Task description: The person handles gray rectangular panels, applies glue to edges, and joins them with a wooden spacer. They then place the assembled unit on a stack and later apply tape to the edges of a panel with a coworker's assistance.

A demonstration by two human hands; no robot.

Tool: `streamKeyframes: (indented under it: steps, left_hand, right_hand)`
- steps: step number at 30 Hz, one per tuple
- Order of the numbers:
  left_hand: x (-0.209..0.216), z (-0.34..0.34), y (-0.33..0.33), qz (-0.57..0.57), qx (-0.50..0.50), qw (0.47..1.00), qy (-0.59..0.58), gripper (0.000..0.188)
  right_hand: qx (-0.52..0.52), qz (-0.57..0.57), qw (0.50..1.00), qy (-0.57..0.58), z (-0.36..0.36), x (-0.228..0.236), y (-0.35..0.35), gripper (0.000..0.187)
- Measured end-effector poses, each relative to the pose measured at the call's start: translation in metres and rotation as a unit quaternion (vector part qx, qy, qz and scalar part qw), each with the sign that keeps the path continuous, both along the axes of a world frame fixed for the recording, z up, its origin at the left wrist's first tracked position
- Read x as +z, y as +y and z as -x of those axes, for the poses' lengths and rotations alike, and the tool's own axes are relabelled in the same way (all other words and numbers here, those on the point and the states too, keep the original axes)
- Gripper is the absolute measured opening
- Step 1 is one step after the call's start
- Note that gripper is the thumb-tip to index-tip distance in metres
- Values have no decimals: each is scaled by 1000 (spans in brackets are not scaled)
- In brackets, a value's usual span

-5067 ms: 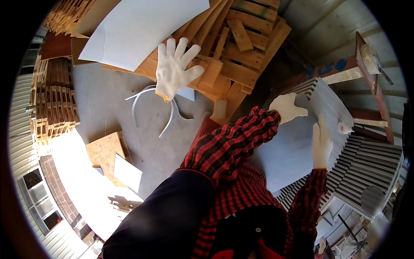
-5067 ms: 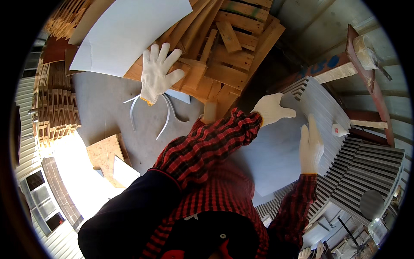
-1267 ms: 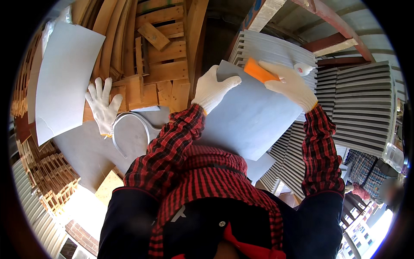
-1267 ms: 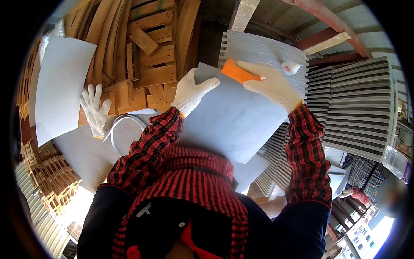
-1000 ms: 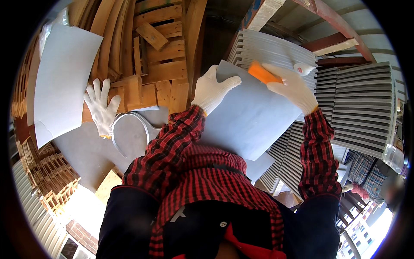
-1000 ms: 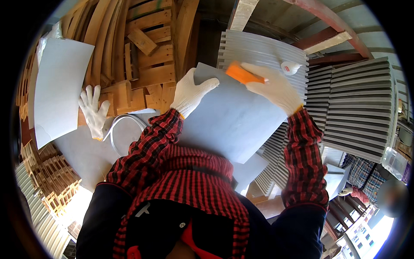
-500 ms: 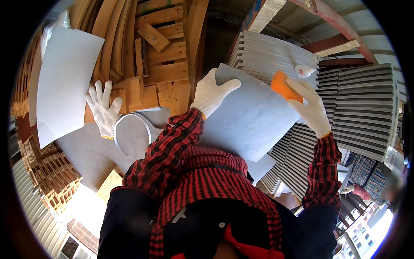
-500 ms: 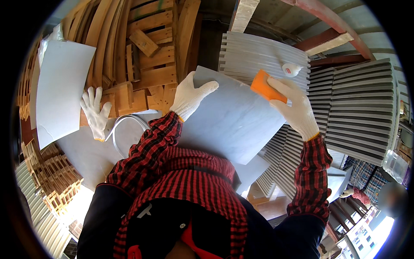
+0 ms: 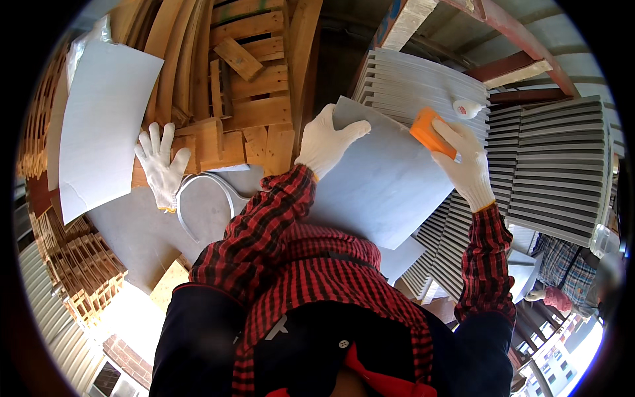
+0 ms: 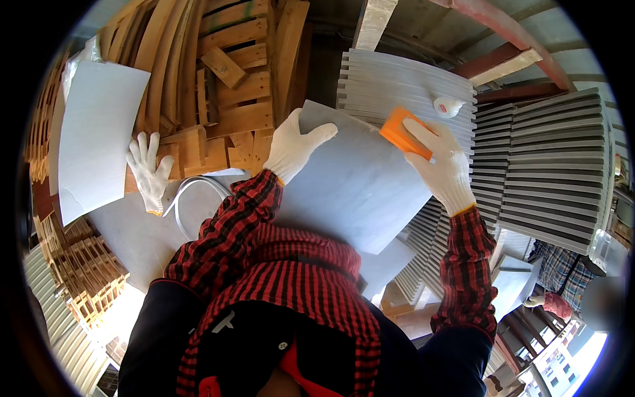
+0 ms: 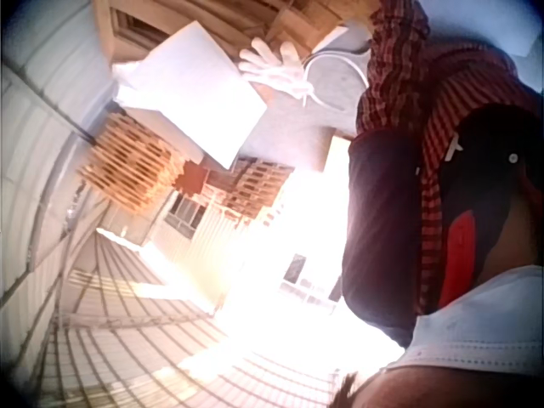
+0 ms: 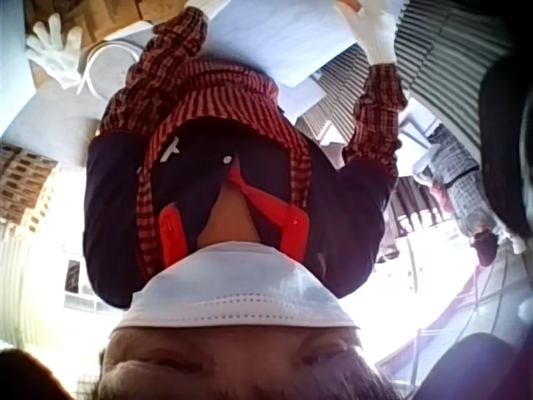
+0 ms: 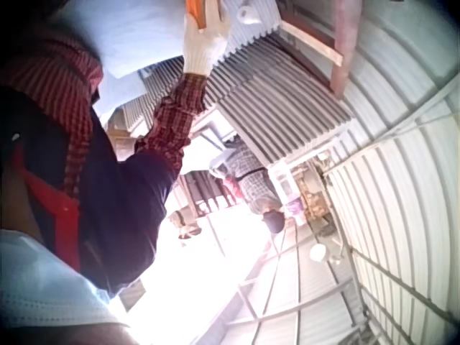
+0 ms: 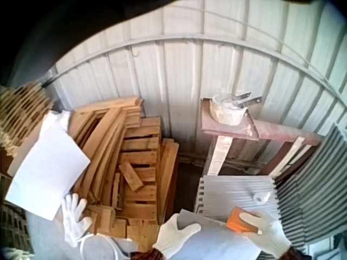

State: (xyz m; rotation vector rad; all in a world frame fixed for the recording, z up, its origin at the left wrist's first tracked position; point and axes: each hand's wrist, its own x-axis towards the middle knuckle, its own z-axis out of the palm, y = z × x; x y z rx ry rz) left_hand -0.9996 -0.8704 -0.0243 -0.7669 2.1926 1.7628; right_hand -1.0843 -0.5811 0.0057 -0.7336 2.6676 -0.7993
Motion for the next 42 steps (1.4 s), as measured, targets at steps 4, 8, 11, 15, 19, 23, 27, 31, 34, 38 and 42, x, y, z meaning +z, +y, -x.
streamKeyframes:
  steps: [4, 8, 11, 15, 19, 23, 27, 31, 34, 38, 42]
  left_hand:
    - [-3, -3, 3, -27, 22, 999, 7, 52]
    - [-10, -2, 0, -17, 9, 1000, 25, 53]
    - [0, -2, -1, -15, 11, 1000, 3, 50]
    - [-9, -1, -1, -43, 7, 999, 13, 52]
    - [-18, 1, 2, -31, 12, 999, 37, 52]
    - [-15, -1, -1, -27, 4, 999, 40, 57]
    - [-75, 4, -11, -10, -9, 987, 162, 62]
    - [-35, 4, -3, -15, -4, 999, 34, 61]
    - [-33, -2, -1, -74, 9, 993, 91, 49]
    - [-41, 1, -3, -76, 17, 994, 81, 46]
    - [-41, 1, 0, -83, 19, 993, 79, 46]
  right_hand:
    - [72, 21, 996, 48, 3, 17, -81, 54]
    - [-19, 50, 995, -80, 26, 2, -39, 54]
    - [-103, 76, 983, -129, 34, 14, -40, 56]
    - [-88, -19, 991, 102, 50, -19, -62, 49]
    - [-82, -210, 957, 180, 39, -20, -87, 46]
    - [-61, -124, 974, 182, 2, 0, -96, 52]
    - [82, 26, 974, 211, -58, -10, -161, 65]
    - [11, 30, 972, 231, -61, -46, -133, 74]
    - [-47, -78, 968, 232, -70, -53, -66, 76]
    - [-217, -156, 930, 253, -85, -75, 19, 73]
    - [-408, -186, 861, 240, -103, -98, 62, 65]
